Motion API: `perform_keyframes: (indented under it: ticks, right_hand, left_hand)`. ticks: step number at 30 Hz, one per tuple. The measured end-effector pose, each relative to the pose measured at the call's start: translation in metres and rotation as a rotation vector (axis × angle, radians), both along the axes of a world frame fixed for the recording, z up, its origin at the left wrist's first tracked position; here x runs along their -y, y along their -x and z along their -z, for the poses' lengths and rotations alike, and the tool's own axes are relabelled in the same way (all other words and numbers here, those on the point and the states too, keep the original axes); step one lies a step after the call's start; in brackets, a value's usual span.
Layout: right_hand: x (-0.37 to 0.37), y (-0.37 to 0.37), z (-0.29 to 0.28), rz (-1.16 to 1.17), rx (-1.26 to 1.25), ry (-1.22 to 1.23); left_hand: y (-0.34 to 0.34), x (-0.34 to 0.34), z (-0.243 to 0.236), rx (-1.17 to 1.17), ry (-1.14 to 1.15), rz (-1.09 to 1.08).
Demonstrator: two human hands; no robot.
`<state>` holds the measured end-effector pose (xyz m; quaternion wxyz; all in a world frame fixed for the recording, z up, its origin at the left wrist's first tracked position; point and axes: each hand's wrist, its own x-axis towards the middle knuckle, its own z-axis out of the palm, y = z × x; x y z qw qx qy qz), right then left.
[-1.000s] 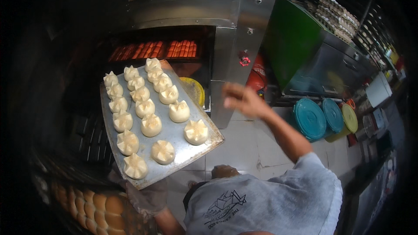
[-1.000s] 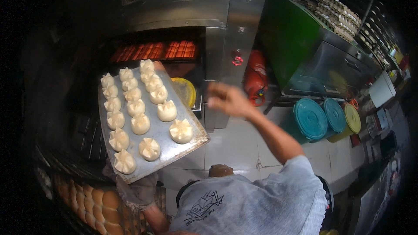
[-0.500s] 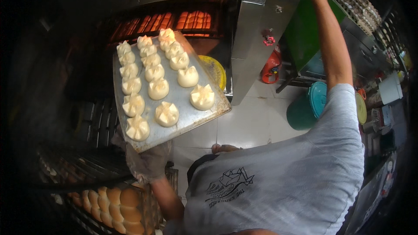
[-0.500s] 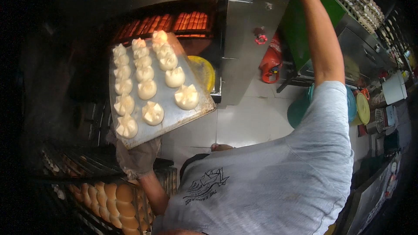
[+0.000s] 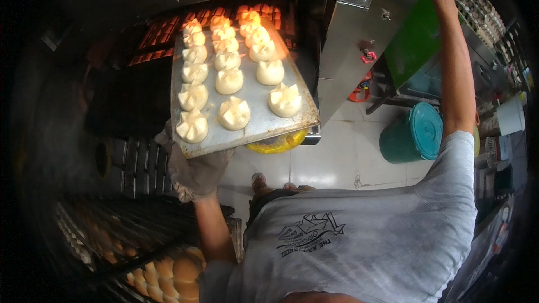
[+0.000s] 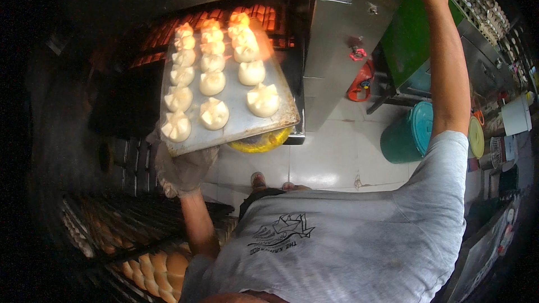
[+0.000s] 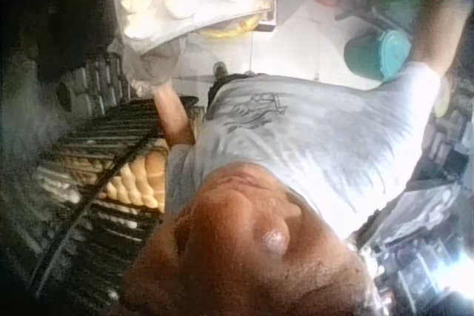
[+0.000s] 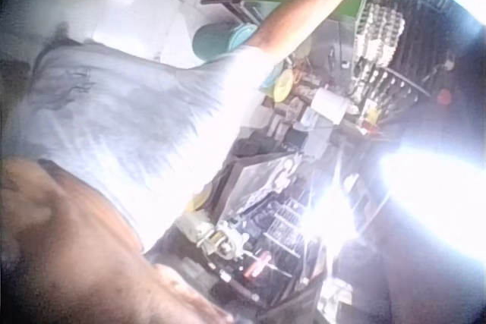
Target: The person removes trays of baked rolls from a large industrial oven and replaces them with trays of unbaked dough from a storage rack.
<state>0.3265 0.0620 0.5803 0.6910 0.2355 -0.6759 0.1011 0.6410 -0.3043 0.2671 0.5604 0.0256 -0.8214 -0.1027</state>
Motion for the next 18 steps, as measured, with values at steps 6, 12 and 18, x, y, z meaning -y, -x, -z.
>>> perform_keyframes:
  ticks: [6, 12, 18]
  right_hand:
    - [0.010, -0.044, -0.004, -0.057, -0.071, 0.045]
    - [-0.008, -0.062, -0.007, -0.054, -0.040, 0.042]
    - [-0.053, -0.075, 0.036, -0.226, 0.174, 0.165]
  left_hand:
    - [0.003, 0.019, 0.038, 0.122, -0.068, 0.024]
    - [-0.003, 0.011, 0.039, -0.016, -0.189, 0.074]
    - [-0.001, 0.022, 0.045, 0.006, -0.097, -0.069]
